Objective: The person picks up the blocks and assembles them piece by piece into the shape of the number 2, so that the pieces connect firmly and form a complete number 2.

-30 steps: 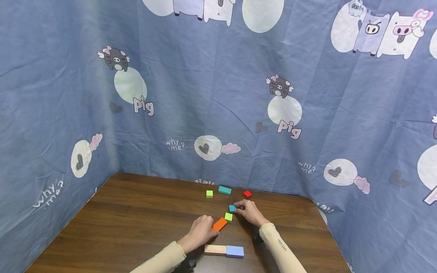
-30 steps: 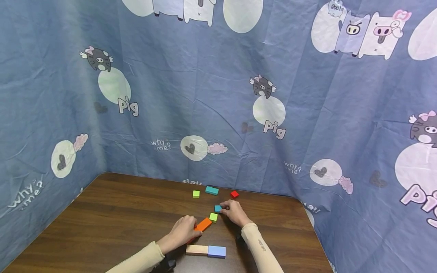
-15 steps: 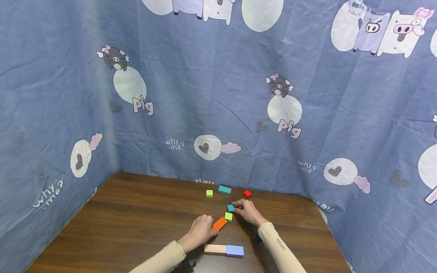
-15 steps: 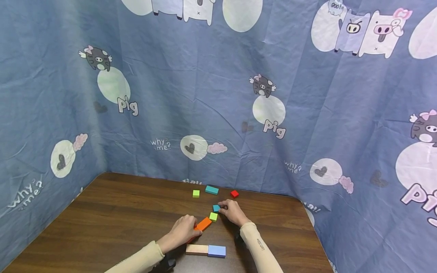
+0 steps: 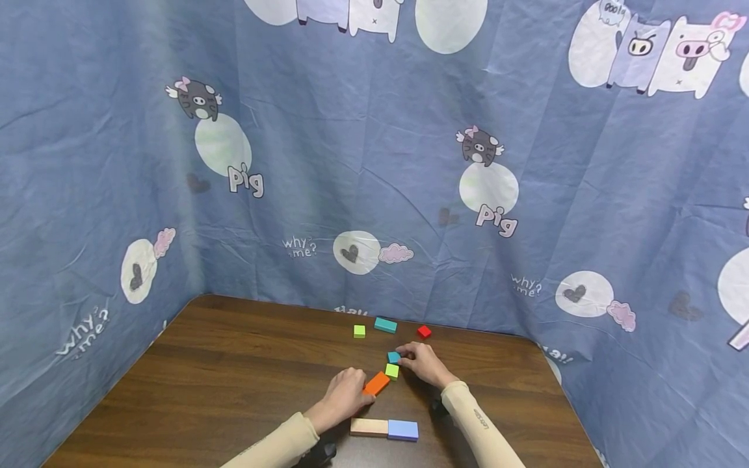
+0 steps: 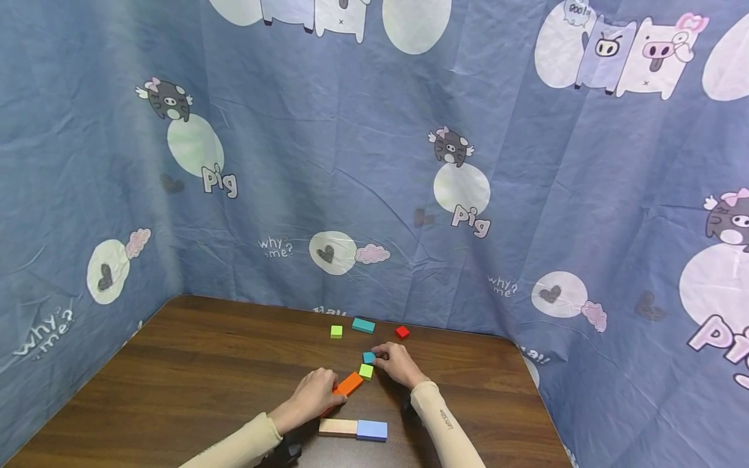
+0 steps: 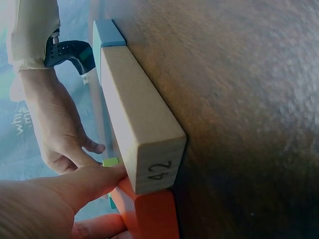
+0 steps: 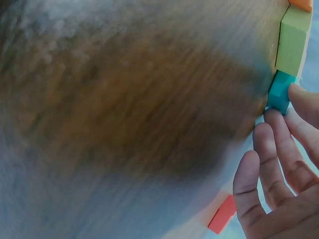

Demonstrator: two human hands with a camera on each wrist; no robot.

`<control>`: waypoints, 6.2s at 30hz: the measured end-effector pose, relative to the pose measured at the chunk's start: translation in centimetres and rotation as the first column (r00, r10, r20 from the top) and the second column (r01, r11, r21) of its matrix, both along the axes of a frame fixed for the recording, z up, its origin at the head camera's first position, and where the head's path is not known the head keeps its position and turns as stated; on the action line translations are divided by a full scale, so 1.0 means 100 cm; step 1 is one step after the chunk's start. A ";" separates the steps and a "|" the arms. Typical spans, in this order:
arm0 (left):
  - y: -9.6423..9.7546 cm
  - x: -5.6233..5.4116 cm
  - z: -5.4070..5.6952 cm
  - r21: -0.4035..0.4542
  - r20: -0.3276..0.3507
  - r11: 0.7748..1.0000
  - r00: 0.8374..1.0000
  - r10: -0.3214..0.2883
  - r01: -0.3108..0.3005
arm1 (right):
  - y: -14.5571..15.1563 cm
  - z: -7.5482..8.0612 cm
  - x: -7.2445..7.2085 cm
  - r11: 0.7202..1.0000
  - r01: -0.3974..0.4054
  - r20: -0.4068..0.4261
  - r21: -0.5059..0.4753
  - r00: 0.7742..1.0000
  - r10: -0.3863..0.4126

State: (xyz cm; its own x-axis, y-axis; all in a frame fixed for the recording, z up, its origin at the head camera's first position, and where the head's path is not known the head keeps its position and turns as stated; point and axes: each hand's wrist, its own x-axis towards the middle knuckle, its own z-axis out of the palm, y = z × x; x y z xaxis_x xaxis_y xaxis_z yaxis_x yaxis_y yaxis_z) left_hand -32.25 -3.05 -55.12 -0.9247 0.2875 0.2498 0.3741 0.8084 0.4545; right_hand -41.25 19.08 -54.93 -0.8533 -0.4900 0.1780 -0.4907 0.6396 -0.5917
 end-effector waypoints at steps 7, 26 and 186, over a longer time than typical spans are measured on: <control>0.001 0.001 0.000 -0.003 0.014 1.000 1.000 0.005 -0.005 | -0.002 0.003 0.002 1.000 0.004 0.024 0.014 1.000 -0.004; 0.000 0.001 0.001 -0.004 0.018 1.000 1.000 0.000 0.000 | -0.002 0.000 -0.001 1.000 -0.010 -0.001 0.026 1.000 0.010; 0.002 0.001 -0.003 -0.037 -0.031 0.999 0.999 0.029 -0.030 | 0.038 -0.016 -0.045 0.783 0.581 0.116 -0.223 0.813 -0.571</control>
State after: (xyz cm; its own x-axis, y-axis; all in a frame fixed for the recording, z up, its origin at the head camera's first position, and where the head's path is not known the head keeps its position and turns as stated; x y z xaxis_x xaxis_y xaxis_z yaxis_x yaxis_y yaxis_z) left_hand -32.10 -2.86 -55.40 -0.9250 0.2702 0.2673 0.3632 0.8356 0.4121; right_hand -45.71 22.84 -56.51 -0.9721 0.1477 0.1823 -0.0485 0.6335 -0.7722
